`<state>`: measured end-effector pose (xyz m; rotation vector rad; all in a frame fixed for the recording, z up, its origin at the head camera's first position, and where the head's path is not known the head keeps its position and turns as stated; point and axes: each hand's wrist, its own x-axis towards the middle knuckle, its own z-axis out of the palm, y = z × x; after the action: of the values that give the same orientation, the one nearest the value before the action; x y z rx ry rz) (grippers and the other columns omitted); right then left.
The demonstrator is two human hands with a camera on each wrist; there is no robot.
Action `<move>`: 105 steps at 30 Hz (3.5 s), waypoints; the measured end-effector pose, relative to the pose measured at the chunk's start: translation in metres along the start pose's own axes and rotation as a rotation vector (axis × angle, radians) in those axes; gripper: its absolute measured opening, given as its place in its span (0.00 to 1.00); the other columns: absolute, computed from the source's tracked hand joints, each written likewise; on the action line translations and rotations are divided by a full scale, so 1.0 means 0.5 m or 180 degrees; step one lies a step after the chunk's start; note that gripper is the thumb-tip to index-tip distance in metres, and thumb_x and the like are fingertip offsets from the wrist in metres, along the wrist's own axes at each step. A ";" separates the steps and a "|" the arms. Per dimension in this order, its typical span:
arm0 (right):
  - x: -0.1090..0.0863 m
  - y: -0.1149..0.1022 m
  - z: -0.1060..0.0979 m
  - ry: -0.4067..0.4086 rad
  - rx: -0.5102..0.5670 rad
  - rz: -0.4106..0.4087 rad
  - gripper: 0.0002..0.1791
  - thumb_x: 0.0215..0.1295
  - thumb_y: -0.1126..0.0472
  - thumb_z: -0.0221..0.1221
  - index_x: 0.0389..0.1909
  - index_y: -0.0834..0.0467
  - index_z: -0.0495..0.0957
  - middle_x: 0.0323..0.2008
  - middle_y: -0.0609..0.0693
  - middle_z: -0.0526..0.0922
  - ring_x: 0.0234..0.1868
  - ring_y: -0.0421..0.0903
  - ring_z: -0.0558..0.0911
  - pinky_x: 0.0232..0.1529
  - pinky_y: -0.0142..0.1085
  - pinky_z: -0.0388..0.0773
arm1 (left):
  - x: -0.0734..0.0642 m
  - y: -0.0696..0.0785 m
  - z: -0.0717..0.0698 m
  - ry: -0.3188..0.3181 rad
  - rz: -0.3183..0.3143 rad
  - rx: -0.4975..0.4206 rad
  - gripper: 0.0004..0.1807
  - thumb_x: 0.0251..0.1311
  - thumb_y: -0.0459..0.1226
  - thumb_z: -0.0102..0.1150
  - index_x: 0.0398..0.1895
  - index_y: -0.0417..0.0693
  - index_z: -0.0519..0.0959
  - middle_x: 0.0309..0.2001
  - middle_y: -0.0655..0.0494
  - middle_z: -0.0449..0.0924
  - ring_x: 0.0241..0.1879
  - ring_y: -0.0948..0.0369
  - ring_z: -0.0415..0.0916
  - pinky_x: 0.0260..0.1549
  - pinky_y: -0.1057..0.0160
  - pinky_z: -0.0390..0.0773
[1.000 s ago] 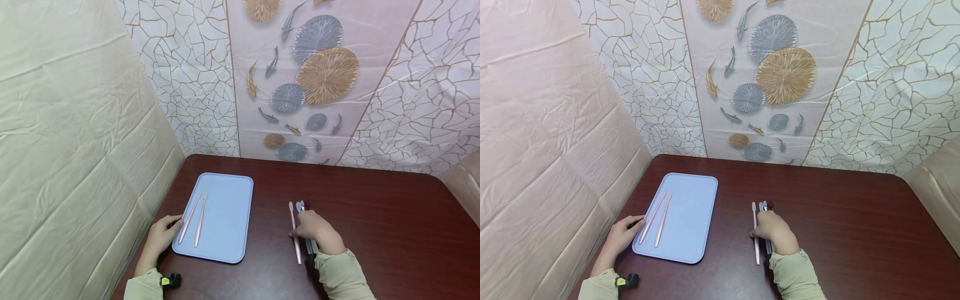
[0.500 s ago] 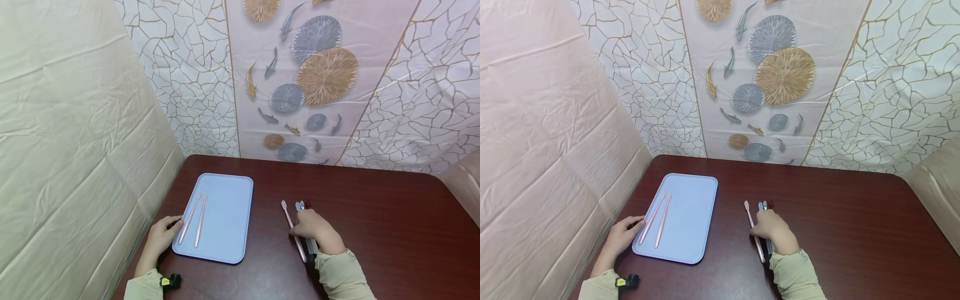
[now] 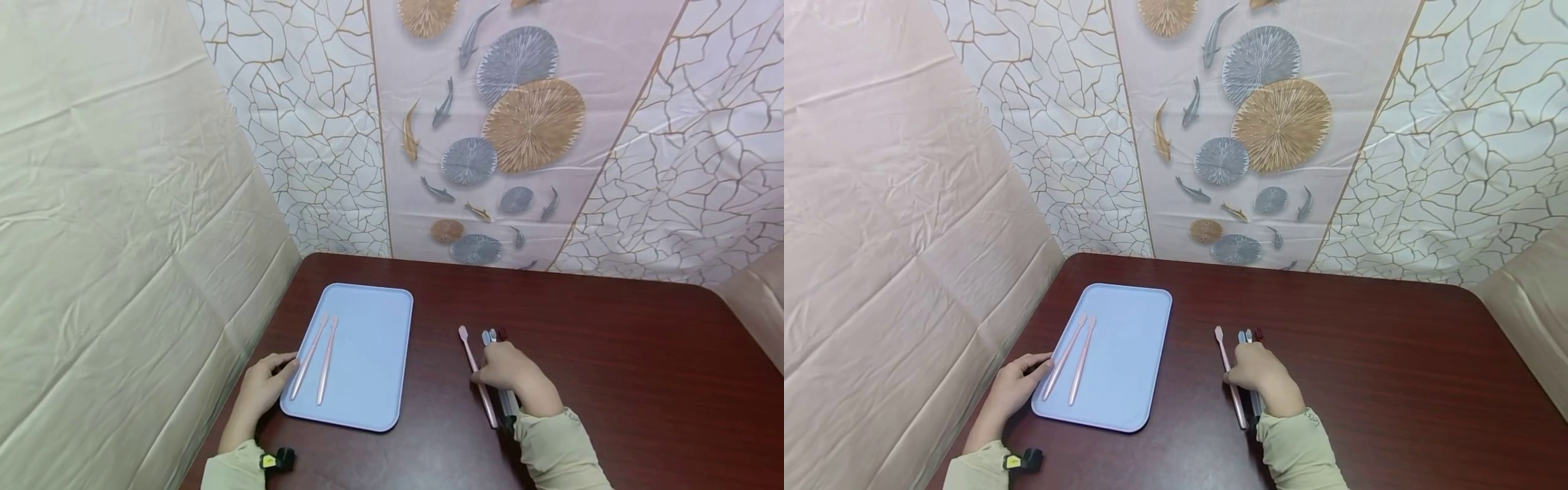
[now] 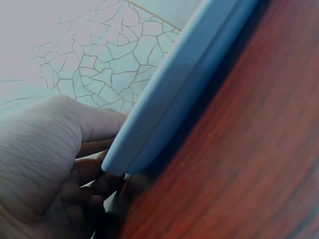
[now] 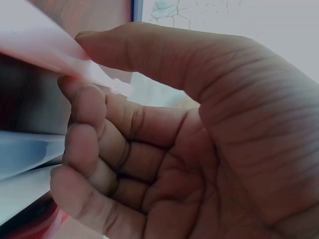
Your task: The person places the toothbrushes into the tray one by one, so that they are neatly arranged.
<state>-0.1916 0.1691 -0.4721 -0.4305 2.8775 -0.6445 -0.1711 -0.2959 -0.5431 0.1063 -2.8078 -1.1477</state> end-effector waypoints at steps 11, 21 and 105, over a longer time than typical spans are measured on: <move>0.006 -0.007 0.000 -0.0027 0.0032 -0.0008 0.19 0.48 0.59 0.72 0.07 0.52 0.74 0.08 0.38 0.67 0.15 0.40 0.67 0.20 0.37 0.68 | -0.002 -0.001 -0.002 0.0013 0.0011 0.0003 0.20 0.70 0.48 0.60 0.59 0.50 0.83 0.52 0.52 0.83 0.50 0.54 0.78 0.48 0.51 0.75; 0.008 -0.010 0.010 0.0001 -0.0009 -0.0032 0.17 0.47 0.57 0.73 0.08 0.52 0.77 0.08 0.38 0.69 0.17 0.41 0.68 0.23 0.38 0.70 | -0.004 -0.003 0.000 0.0006 -0.0005 0.0018 0.19 0.70 0.47 0.60 0.59 0.51 0.83 0.53 0.53 0.83 0.50 0.54 0.78 0.47 0.51 0.75; 0.216 -0.352 0.166 -0.0163 0.0034 -0.0001 0.13 0.51 0.59 0.66 0.14 0.54 0.73 0.14 0.49 0.72 0.16 0.45 0.69 0.19 0.38 0.66 | 0.013 0.005 0.001 0.0051 0.0128 -0.0059 0.17 0.69 0.46 0.62 0.57 0.53 0.85 0.51 0.54 0.84 0.52 0.53 0.79 0.50 0.48 0.76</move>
<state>-0.2330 -0.0496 -0.4791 -0.4396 2.8246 -0.6391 -0.1778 -0.2943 -0.5413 0.0569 -2.7715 -1.1583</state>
